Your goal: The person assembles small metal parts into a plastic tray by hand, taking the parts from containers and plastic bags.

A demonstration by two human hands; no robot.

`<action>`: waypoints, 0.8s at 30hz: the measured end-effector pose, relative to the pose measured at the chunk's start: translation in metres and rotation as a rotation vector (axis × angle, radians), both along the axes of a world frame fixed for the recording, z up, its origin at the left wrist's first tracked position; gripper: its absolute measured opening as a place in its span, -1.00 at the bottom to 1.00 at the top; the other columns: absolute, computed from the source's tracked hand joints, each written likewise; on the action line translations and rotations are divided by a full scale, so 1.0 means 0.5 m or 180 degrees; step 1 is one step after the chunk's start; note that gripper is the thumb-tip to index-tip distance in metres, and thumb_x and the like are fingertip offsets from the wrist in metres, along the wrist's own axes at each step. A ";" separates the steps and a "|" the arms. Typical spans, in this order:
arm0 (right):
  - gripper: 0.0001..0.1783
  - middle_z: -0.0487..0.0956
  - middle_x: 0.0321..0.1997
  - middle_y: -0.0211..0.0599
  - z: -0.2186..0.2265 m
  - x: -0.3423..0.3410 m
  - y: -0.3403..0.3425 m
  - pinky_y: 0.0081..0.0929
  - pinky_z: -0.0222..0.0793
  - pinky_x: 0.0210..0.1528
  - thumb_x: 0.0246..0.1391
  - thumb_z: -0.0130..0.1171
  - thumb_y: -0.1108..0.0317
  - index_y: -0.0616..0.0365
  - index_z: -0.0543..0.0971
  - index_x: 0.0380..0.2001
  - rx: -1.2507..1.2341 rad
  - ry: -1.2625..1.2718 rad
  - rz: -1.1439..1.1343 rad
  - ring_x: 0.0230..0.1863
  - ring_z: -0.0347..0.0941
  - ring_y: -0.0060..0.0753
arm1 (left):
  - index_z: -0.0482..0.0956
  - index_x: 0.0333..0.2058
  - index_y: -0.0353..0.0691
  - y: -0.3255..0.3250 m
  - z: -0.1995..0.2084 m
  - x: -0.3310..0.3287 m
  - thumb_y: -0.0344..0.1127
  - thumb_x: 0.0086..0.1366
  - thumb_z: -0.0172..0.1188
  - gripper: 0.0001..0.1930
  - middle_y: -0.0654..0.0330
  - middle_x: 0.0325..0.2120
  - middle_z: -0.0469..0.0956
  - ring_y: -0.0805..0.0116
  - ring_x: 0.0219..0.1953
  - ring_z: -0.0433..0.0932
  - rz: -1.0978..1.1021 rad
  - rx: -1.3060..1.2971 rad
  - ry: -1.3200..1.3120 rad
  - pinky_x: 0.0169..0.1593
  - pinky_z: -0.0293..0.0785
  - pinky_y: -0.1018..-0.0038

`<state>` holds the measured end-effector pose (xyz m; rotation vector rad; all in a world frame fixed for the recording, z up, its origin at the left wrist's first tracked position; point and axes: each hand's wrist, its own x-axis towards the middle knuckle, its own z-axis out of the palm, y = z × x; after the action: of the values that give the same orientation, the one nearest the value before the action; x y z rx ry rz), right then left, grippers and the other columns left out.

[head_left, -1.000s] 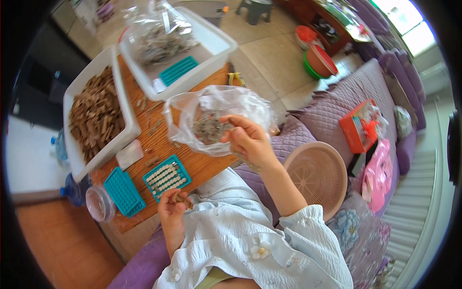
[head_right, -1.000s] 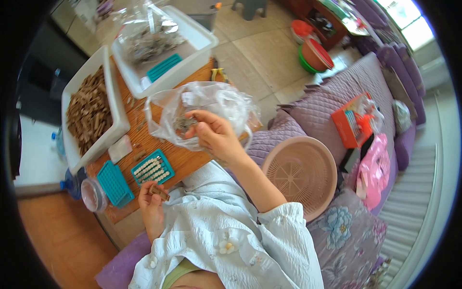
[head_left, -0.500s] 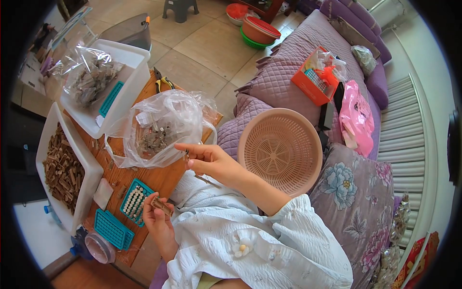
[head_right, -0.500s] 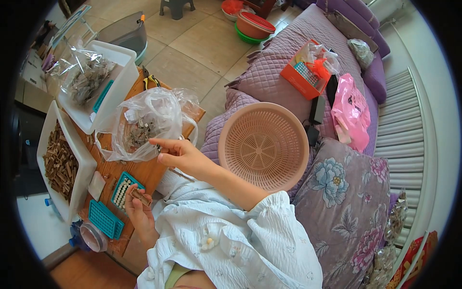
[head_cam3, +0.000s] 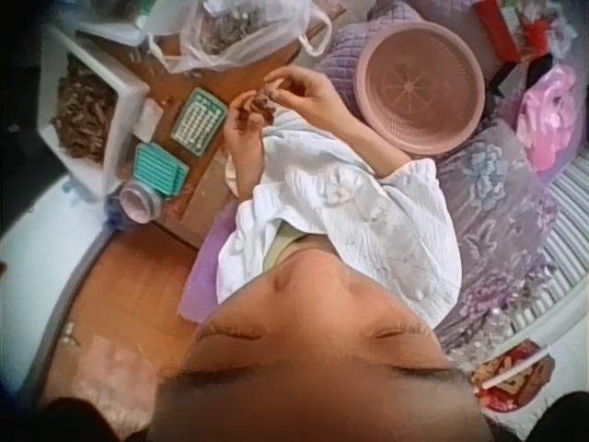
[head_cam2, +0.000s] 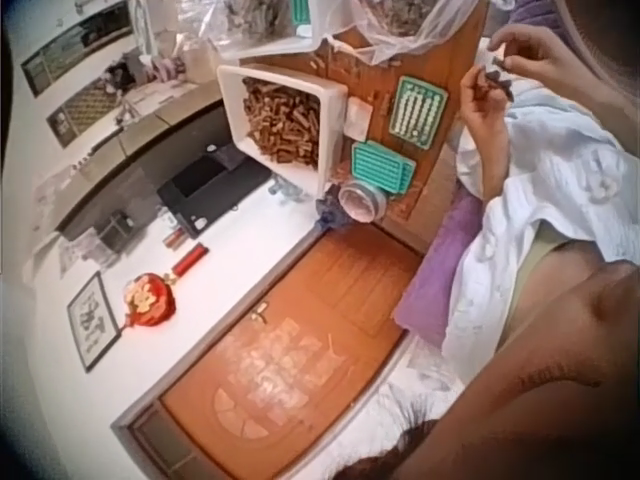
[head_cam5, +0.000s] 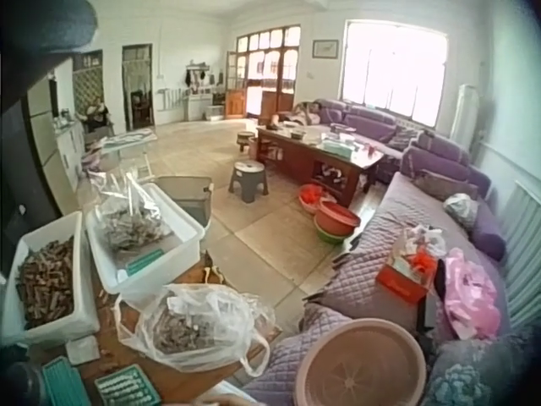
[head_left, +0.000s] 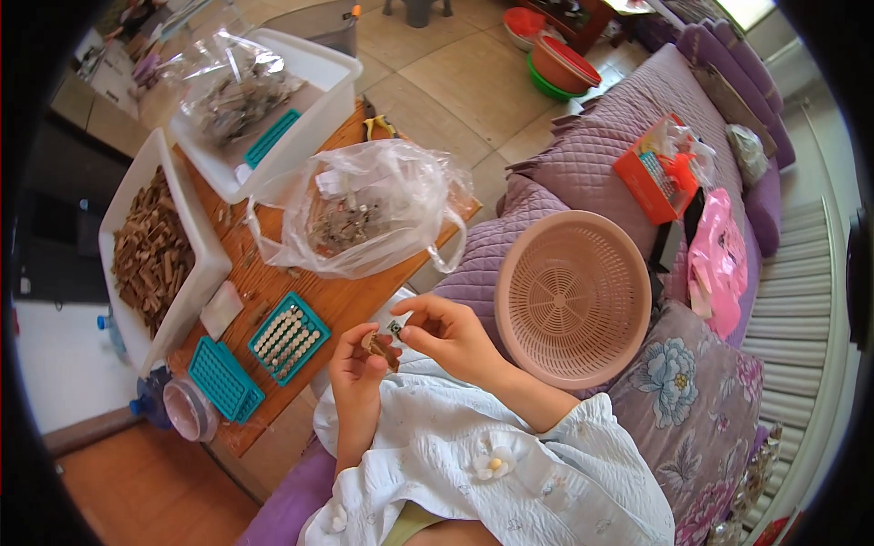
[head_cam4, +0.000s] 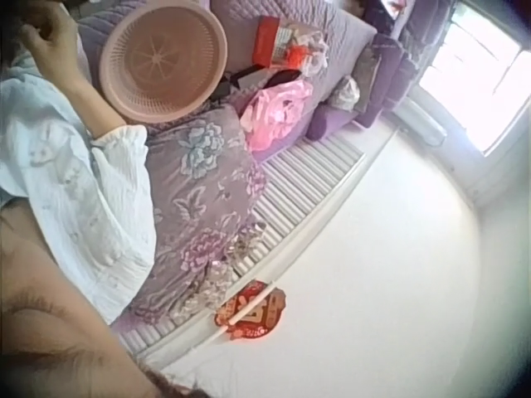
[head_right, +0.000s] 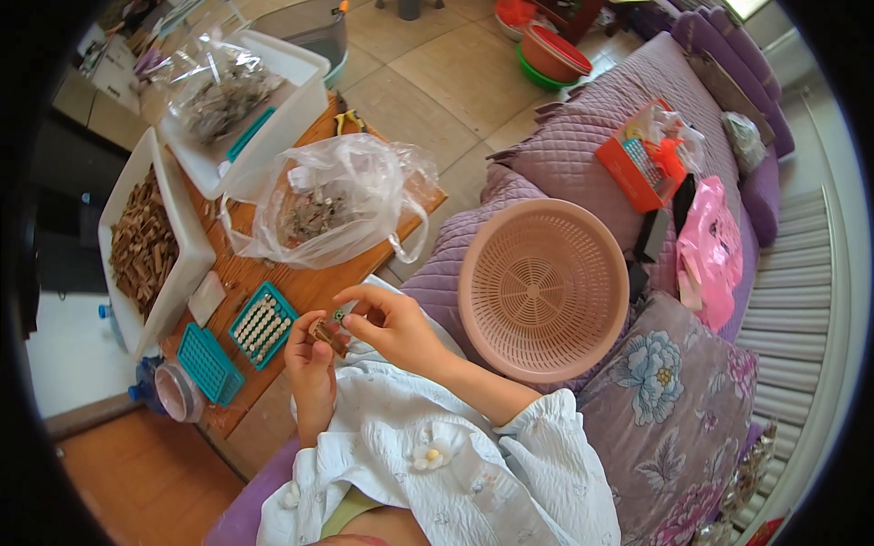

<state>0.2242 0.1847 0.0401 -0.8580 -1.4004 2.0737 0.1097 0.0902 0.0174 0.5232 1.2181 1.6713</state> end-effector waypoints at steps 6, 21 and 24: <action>-0.87 0.47 -0.59 -0.36 -0.001 -0.028 -0.034 -0.75 0.24 -0.60 -0.21 0.14 0.61 0.25 0.47 -0.48 0.1711 -0.0141 -0.0556 -0.62 0.34 -0.69 | 0.33 -0.19 -0.28 -0.011 -0.017 -0.008 -0.36 -0.05 0.27 -0.58 0.24 -0.33 0.44 0.54 -0.35 0.44 0.0138 0.0393 -0.0063 -0.30 0.37 0.67; -0.81 0.47 -0.57 -0.30 -0.013 -0.050 -0.070 -0.73 0.29 -0.60 -0.28 0.19 0.63 0.26 0.50 -0.47 0.2599 0.0032 -0.0554 -0.63 0.39 -0.58 | 0.33 -0.20 -0.31 -0.032 -0.019 -0.032 -0.44 -0.05 0.25 -0.59 0.20 -0.35 0.47 0.50 -0.32 0.46 0.0202 0.0758 -0.0038 -0.28 0.43 0.63; -0.80 0.48 -0.56 -0.30 -0.016 -0.054 -0.068 -0.67 0.30 -0.58 -0.27 0.18 0.61 0.24 0.51 -0.44 0.2617 -0.0019 -0.0402 -0.60 0.38 -0.52 | 0.34 -0.20 -0.31 -0.033 -0.021 -0.037 -0.43 -0.04 0.24 -0.60 0.19 -0.35 0.47 0.49 -0.32 0.46 0.0199 0.0763 -0.0018 -0.27 0.44 0.61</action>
<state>0.1972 0.1509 0.0319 -0.5659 -1.9124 1.2023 0.0914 0.0735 0.0067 0.6312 1.0446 1.8835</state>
